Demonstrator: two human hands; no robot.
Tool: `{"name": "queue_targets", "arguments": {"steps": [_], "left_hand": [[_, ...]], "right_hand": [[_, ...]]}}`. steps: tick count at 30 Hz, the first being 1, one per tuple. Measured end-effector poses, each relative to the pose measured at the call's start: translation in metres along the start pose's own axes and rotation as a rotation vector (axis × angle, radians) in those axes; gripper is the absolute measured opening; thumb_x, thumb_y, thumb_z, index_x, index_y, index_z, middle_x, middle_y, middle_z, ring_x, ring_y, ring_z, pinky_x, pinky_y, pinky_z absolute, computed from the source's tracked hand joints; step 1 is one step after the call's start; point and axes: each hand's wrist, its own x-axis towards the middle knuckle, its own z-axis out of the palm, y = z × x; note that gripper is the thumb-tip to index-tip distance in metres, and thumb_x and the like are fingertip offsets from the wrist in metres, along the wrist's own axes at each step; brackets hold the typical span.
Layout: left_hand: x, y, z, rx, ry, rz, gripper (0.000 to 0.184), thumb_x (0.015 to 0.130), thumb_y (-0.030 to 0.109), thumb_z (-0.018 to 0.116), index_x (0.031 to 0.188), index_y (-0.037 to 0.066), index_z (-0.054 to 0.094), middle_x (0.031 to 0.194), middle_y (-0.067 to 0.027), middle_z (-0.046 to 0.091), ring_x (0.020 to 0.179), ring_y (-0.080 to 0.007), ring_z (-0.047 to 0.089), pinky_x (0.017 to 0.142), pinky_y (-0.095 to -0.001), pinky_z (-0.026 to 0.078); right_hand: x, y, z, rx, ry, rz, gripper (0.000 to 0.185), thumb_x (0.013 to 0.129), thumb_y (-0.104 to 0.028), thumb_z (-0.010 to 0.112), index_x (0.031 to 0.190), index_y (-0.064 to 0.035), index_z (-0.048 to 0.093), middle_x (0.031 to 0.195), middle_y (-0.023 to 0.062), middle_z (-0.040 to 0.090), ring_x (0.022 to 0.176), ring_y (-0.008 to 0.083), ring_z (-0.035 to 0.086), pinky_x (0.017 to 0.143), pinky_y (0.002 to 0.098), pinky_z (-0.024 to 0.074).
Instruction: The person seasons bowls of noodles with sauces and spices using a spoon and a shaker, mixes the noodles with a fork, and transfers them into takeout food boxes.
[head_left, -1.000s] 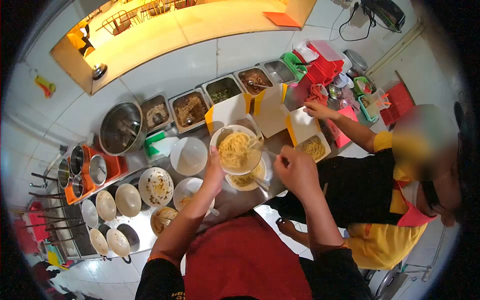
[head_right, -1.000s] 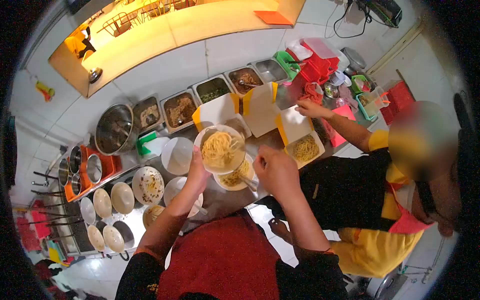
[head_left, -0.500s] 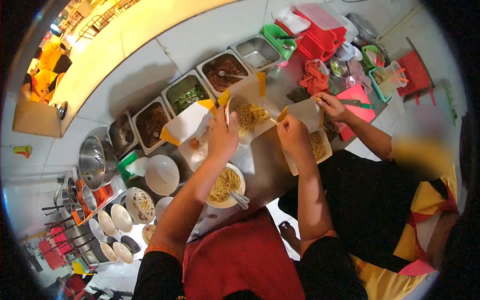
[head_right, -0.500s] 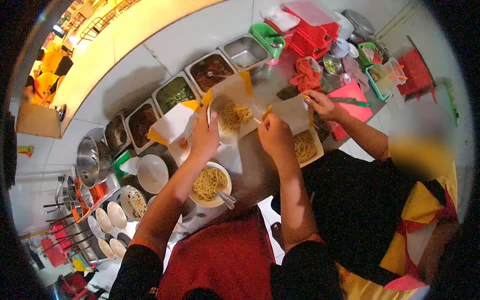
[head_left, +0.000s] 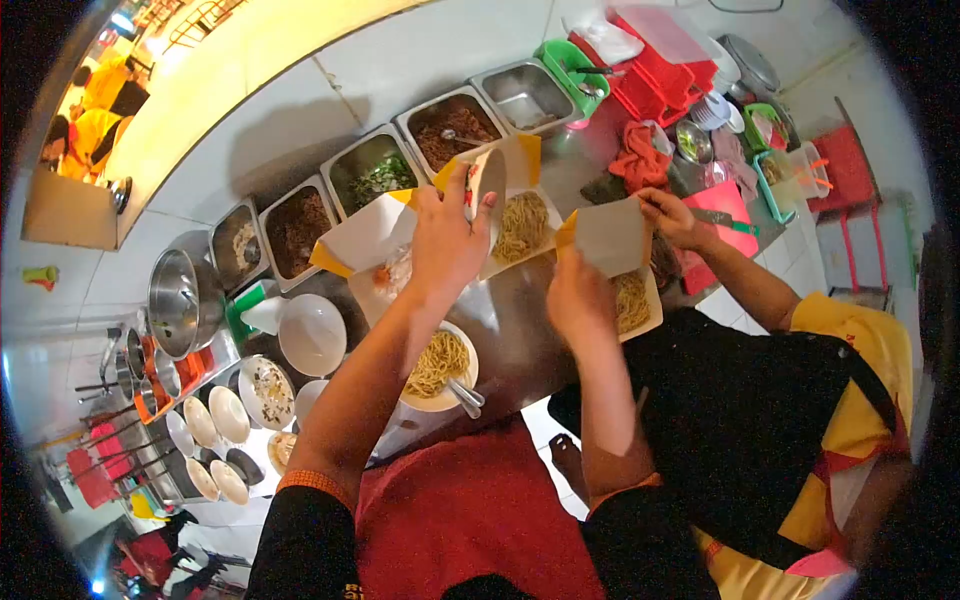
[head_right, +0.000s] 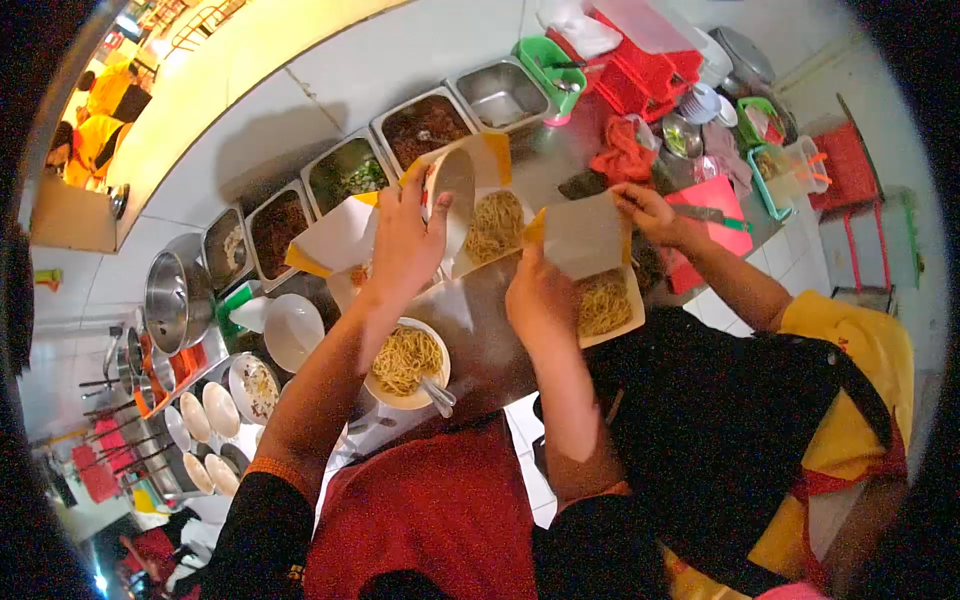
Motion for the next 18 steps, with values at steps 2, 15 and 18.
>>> {"name": "queue_targets", "arguments": {"steps": [2, 15, 18], "left_hand": [[-0.004, 0.008, -0.015, -0.041, 0.002, -0.027, 0.053, 0.097, 0.037, 0.056, 0.141, 0.010, 0.043, 0.102, -0.0235, 0.050, 0.100, -0.0425, 0.053, 0.086, -0.0479, 0.045], [-0.207, -0.104, -0.265, -0.529, 0.285, -0.434, 0.072, 0.103, 0.056, 0.028, 0.144, -0.003, 0.037, 0.138, -0.0210, 0.050, 0.128, -0.0297, 0.047, 0.109, -0.0372, 0.034], [-0.311, -0.169, -0.318, -0.605, 0.459, -0.595, 0.073, 0.104, 0.055, 0.023, 0.143, -0.005, 0.037, 0.139, -0.0171, 0.049, 0.128, -0.0231, 0.046, 0.109, -0.0364, 0.035]], "right_hand": [[0.019, 0.020, 0.065, -0.030, 0.074, -0.091, 0.023, 0.096, -0.018, 0.051, 0.111, -0.0006, 0.052, 0.101, 0.0261, 0.065, 0.095, 0.0455, 0.063, 0.082, 0.0546, 0.0490], [0.049, 0.022, 0.070, -0.205, 0.051, -0.150, 0.028, 0.093, -0.015, 0.046, 0.101, 0.0045, 0.064, 0.099, 0.0282, 0.066, 0.094, 0.0452, 0.064, 0.080, 0.0525, 0.0517], [0.005, -0.005, 0.014, -0.369, 0.187, -0.292, 0.026, 0.091, -0.017, 0.049, 0.098, 0.0034, 0.064, 0.094, 0.0276, 0.067, 0.097, 0.0448, 0.064, 0.080, 0.0517, 0.0512]]}}
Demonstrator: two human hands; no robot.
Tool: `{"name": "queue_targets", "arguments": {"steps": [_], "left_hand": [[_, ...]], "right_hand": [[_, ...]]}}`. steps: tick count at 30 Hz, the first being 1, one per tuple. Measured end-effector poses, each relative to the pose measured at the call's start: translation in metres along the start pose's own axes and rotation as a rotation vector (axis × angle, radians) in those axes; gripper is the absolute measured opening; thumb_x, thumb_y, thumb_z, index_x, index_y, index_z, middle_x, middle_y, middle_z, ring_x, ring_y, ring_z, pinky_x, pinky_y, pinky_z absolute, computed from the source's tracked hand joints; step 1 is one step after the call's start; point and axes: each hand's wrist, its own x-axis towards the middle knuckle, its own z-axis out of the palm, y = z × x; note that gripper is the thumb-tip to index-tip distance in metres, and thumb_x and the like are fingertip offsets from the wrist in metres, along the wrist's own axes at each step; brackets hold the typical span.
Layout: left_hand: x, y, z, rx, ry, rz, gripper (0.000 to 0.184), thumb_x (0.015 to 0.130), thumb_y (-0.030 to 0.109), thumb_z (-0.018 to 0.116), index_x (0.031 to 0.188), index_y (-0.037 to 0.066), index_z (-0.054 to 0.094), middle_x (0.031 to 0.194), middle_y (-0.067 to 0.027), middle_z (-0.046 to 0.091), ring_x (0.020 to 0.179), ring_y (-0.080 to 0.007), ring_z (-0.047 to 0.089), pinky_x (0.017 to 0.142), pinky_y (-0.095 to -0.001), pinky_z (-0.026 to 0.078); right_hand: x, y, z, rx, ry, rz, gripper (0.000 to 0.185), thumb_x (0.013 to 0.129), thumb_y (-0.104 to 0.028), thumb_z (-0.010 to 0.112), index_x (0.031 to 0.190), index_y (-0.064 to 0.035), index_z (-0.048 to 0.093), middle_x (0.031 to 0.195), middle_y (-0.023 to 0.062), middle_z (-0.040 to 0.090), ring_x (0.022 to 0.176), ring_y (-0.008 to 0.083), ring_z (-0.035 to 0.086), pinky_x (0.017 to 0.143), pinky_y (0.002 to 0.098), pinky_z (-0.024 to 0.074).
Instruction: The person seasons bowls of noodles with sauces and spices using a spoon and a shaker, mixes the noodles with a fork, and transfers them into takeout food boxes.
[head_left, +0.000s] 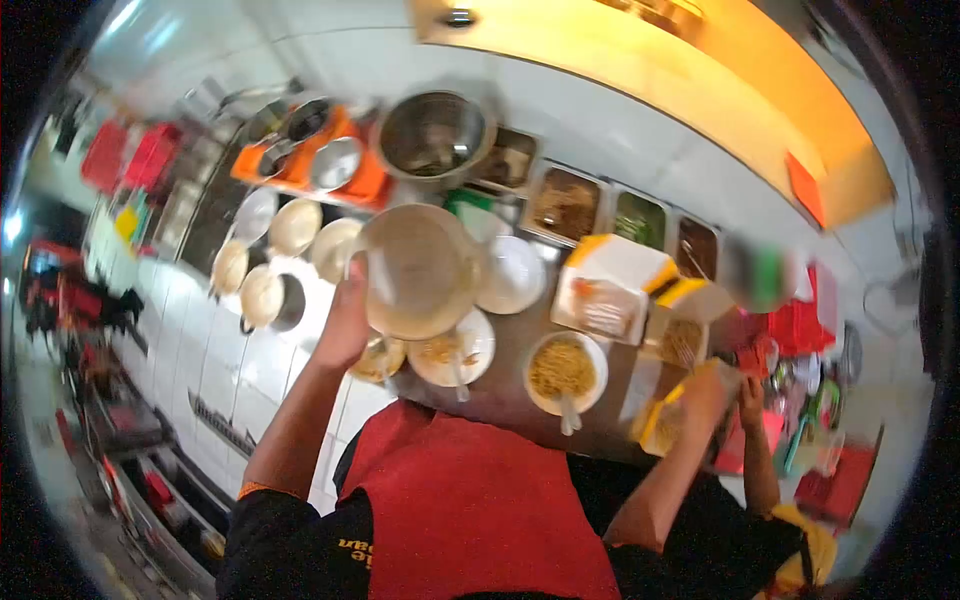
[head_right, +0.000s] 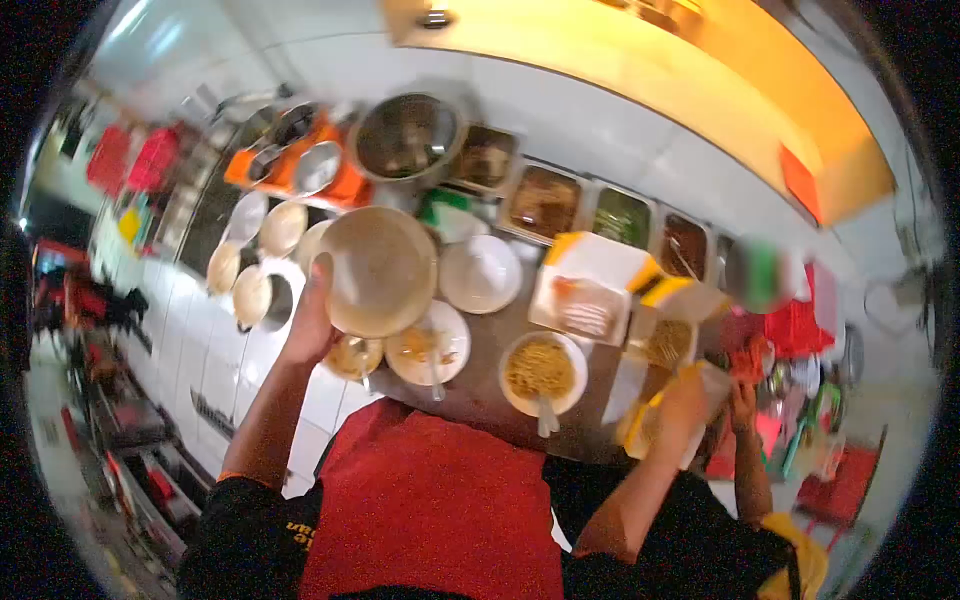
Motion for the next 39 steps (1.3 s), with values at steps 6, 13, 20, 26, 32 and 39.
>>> {"name": "queue_targets", "arguments": {"steps": [6, 13, 20, 26, 32, 39], "left_hand": [[-0.066, -0.127, -0.135, -0.378, 0.412, -0.134, 0.068, 0.103, 0.056, 0.030, 0.145, 0.004, 0.037, 0.135, -0.0129, 0.052, 0.119, -0.0227, 0.055, 0.096, -0.0363, 0.048], [-0.073, -0.228, -0.175, -0.071, 0.396, 0.140, 0.045, 0.097, 0.029, 0.053, 0.133, 0.002, 0.050, 0.128, -0.0124, 0.055, 0.108, -0.0210, 0.057, 0.091, -0.0333, 0.048], [-0.030, -0.402, -0.177, -0.357, 0.358, -0.102, 0.082, 0.088, 0.040, 0.070, 0.148, 0.002, 0.029, 0.142, -0.0228, 0.045, 0.121, -0.0392, 0.054, 0.094, -0.0432, 0.051], [-0.036, -0.303, -0.213, -0.613, -0.099, -0.432, 0.107, 0.078, 0.074, 0.060, 0.151, 0.005, 0.023, 0.119, -0.0272, 0.059, 0.111, -0.0486, 0.057, 0.089, -0.0522, 0.049], [-0.064, -0.389, -0.220, -0.457, -0.195, -0.450, 0.052, 0.101, 0.049, 0.044, 0.140, 0.014, 0.046, 0.115, -0.0078, 0.064, 0.098, -0.0212, 0.062, 0.074, -0.0371, 0.056], [-0.080, -0.336, -0.187, -0.319, -0.285, -0.566, 0.051, 0.101, 0.049, 0.044, 0.138, 0.013, 0.047, 0.113, -0.0076, 0.064, 0.097, -0.0208, 0.062, 0.073, -0.0368, 0.056]], "right_hand": [[-0.088, -0.151, -0.119, 0.202, -0.043, -0.217, 0.022, 0.090, -0.020, 0.054, 0.095, -0.0005, 0.064, 0.086, 0.0241, 0.066, 0.088, 0.0453, 0.062, 0.077, 0.0497, 0.0496], [-0.209, -0.401, 0.087, 0.396, -0.388, -1.208, 0.022, 0.096, -0.021, 0.053, 0.105, -0.0027, 0.061, 0.097, 0.0081, 0.067, 0.083, 0.0247, 0.061, 0.075, 0.0385, 0.0506], [-0.315, -0.528, 0.121, 0.474, -0.497, -0.719, 0.024, 0.085, -0.013, 0.053, 0.091, 0.0074, 0.064, 0.083, 0.0266, 0.069, 0.075, 0.0385, 0.069, 0.063, 0.0469, 0.0530], [-0.324, -0.504, 0.077, 0.367, -0.481, -0.834, 0.031, 0.082, -0.020, 0.061, 0.101, 0.0045, 0.064, 0.094, 0.0274, 0.068, 0.086, 0.0403, 0.070, 0.066, 0.0514, 0.0542], [-0.259, -0.436, -0.111, 0.994, 0.062, -0.678, 0.014, 0.081, -0.010, 0.062, 0.095, -0.0080, 0.061, 0.098, 0.0175, 0.063, 0.092, 0.0361, 0.061, 0.080, 0.0454, 0.0472], [-0.186, -0.350, -0.320, 0.689, 1.252, -0.827, 0.013, 0.084, -0.015, 0.065, 0.084, -0.0025, 0.064, 0.140, 0.0211, 0.051, 0.132, 0.0444, 0.043, 0.109, 0.0602, 0.0290]]}}
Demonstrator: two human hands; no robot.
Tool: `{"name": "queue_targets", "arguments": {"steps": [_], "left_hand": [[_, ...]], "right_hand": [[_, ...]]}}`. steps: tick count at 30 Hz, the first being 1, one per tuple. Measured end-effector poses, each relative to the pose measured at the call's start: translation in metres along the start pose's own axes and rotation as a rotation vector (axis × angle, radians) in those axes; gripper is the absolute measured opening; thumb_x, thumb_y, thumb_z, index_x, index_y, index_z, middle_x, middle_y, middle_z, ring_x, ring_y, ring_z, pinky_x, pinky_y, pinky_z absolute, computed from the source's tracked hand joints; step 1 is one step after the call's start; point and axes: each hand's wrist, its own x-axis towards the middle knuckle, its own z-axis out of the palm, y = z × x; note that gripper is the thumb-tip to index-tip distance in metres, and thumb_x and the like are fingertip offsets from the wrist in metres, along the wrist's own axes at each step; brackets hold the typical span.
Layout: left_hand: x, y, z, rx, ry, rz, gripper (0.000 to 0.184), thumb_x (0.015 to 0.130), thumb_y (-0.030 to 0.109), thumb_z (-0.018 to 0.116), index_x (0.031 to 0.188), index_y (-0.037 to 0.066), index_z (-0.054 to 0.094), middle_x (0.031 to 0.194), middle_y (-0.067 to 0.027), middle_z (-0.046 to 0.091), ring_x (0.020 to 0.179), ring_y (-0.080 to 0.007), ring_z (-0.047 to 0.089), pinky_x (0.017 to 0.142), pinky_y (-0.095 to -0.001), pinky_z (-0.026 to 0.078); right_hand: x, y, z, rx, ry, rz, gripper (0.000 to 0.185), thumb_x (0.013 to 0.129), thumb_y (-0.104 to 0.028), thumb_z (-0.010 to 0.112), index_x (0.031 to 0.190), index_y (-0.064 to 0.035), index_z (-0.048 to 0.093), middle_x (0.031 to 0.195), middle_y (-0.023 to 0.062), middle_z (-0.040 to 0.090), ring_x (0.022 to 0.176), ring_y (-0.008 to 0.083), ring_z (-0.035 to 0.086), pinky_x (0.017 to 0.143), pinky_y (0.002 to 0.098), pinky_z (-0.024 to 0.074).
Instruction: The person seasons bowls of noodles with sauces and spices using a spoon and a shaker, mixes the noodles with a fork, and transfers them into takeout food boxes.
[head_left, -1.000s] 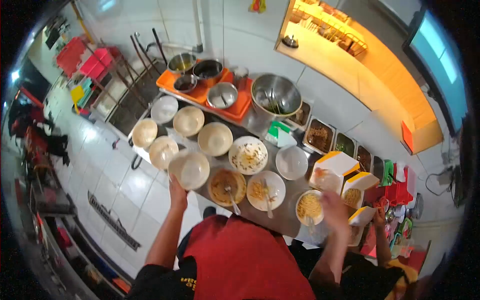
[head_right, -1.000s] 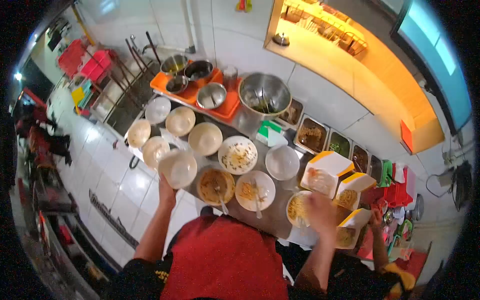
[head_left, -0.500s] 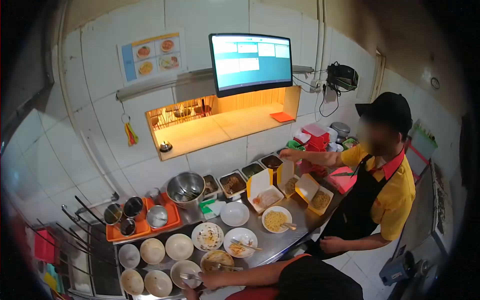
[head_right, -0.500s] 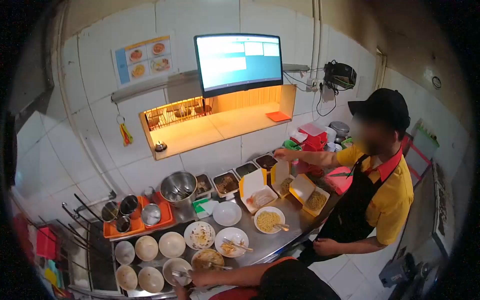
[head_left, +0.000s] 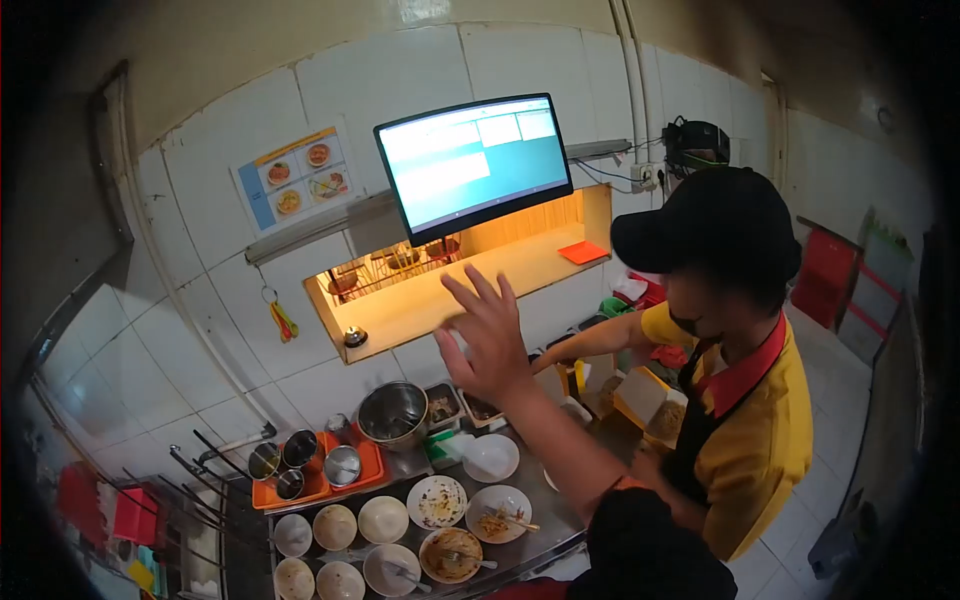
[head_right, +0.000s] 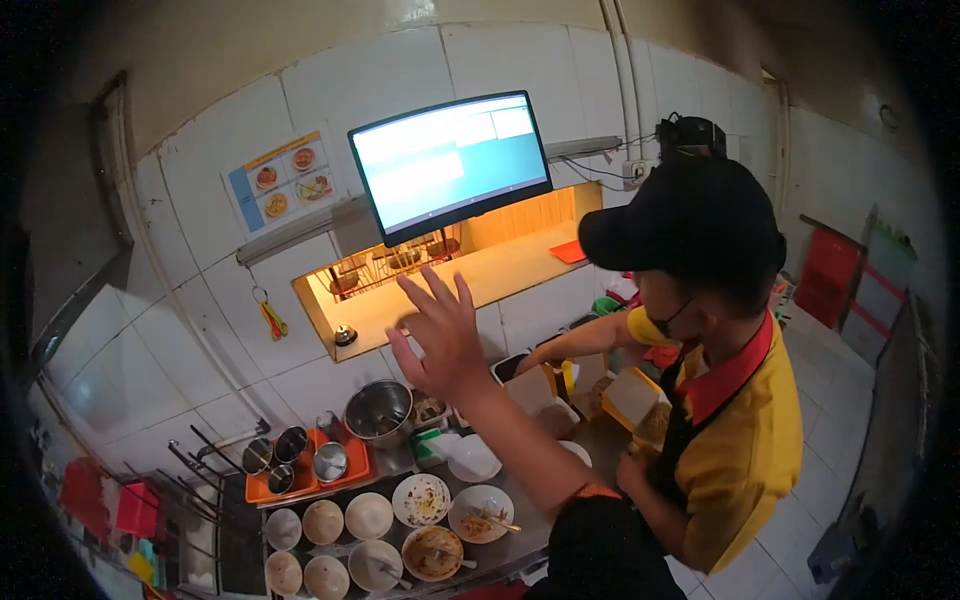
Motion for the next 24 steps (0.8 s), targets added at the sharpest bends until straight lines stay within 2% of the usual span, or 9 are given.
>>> {"name": "queue_targets", "arguments": {"steps": [4, 5, 6, 8, 9, 12, 13, 17, 24], "left_hand": [[-0.015, 0.009, 0.021, 0.030, 0.008, -0.014, 0.051, 0.101, 0.048, 0.044, 0.138, 0.013, 0.048, 0.113, -0.0075, 0.065, 0.096, -0.0206, 0.062, 0.073, -0.0366, 0.056], [-0.019, 0.008, 0.024, 0.033, 0.013, -0.015, 0.051, 0.101, 0.048, 0.044, 0.137, 0.013, 0.048, 0.112, -0.0075, 0.065, 0.096, -0.0206, 0.063, 0.073, -0.0366, 0.056], [-0.021, 0.008, 0.027, 0.039, 0.015, -0.018, 0.051, 0.101, 0.048, 0.044, 0.137, 0.013, 0.048, 0.112, -0.0075, 0.065, 0.096, -0.0205, 0.063, 0.073, -0.0366, 0.056], [-0.028, 0.007, 0.031, 0.050, 0.023, -0.026, 0.050, 0.101, 0.048, 0.044, 0.137, 0.013, 0.049, 0.112, -0.0075, 0.065, 0.096, -0.0204, 0.063, 0.072, -0.0365, 0.056], [-0.031, 0.006, 0.033, 0.056, 0.029, -0.028, 0.050, 0.101, 0.048, 0.044, 0.137, 0.013, 0.049, 0.111, -0.0074, 0.065, 0.095, -0.0203, 0.063, 0.072, -0.0364, 0.056], [-0.040, 0.000, 0.036, 0.058, 0.040, -0.034, 0.050, 0.101, 0.048, 0.044, 0.136, 0.013, 0.049, 0.111, -0.0074, 0.065, 0.095, -0.0202, 0.063, 0.072, -0.0363, 0.056], [-0.043, -0.003, 0.037, 0.057, 0.046, -0.037, 0.050, 0.101, 0.048, 0.044, 0.136, 0.013, 0.050, 0.111, -0.0073, 0.065, 0.095, -0.0201, 0.063, 0.072, -0.0363, 0.056], [-0.053, -0.009, 0.040, 0.062, 0.060, -0.041, 0.050, 0.101, 0.048, 0.044, 0.135, 0.013, 0.050, 0.110, -0.0073, 0.065, 0.094, -0.0199, 0.063, 0.072, -0.0361, 0.056], [-0.058, -0.017, 0.042, 0.075, 0.048, -0.051, 0.049, 0.102, 0.048, 0.043, 0.134, 0.012, 0.052, 0.108, -0.0071, 0.066, 0.093, -0.0196, 0.063, 0.071, -0.0358, 0.056]], "right_hand": [[0.048, 0.014, -0.009, 0.059, 0.155, -0.097, 0.020, 0.086, -0.021, 0.065, 0.089, -0.0007, 0.064, 0.145, 0.0243, 0.043, 0.136, 0.0460, 0.037, 0.110, 0.0614, 0.0260], [0.054, 0.024, -0.003, 0.109, 0.161, -0.088, 0.037, 0.086, -0.024, 0.065, 0.114, 0.0007, 0.061, 0.148, 0.0274, 0.037, 0.139, 0.0472, 0.033, 0.111, 0.0618, 0.0248], [0.057, 0.029, 0.001, 0.125, 0.161, -0.087, 0.037, 0.086, -0.024, 0.065, 0.114, 0.0007, 0.061, 0.148, 0.0274, 0.037, 0.139, 0.0472, 0.033, 0.111, 0.0618, 0.0248], [0.063, 0.037, 0.006, 0.245, 0.144, 0.053, 0.058, 0.088, -0.026, 0.064, 0.137, -0.0012, 0.047, 0.150, 0.0285, 0.033, 0.140, 0.0481, 0.029, 0.111, 0.0624, 0.0238], [0.062, 0.046, 0.005, -0.097, 0.124, -0.031, 0.078, 0.089, -0.031, 0.065, 0.151, -0.0051, 0.026, 0.154, 0.0288, 0.026, 0.140, 0.0483, 0.030, 0.111, 0.0630, 0.0251], [0.066, 0.054, 0.006, 0.063, 0.158, 0.128, 0.089, 0.089, -0.036, 0.065, 0.155, -0.0084, 0.012, 0.156, 0.0299, 0.018, 0.139, 0.0493, 0.030, 0.110, 0.0640, 0.0262], [0.067, 0.056, 0.007, 0.037, 0.123, 0.202, 0.103, 0.089, -0.029, 0.068, 0.156, -0.0143, -0.010, 0.155, 0.0300, 0.021, 0.141, 0.0481, 0.028, 0.114, 0.0529, 0.0297], [0.062, 0.063, 0.017, 0.098, 0.079, 0.285, 0.105, 0.091, -0.030, 0.066, 0.154, -0.0132, -0.017, 0.148, 0.0353, 0.030, 0.127, 0.0475, 0.048, 0.106, 0.0499, 0.0418], [0.059, 0.041, 0.020, 0.252, 0.086, 0.290, 0.100, 0.092, -0.032, 0.063, 0.153, -0.0025, -0.010, 0.123, 0.0298, 0.059, 0.105, 0.0441, 0.060, 0.097, 0.0493, 0.0446]]}}
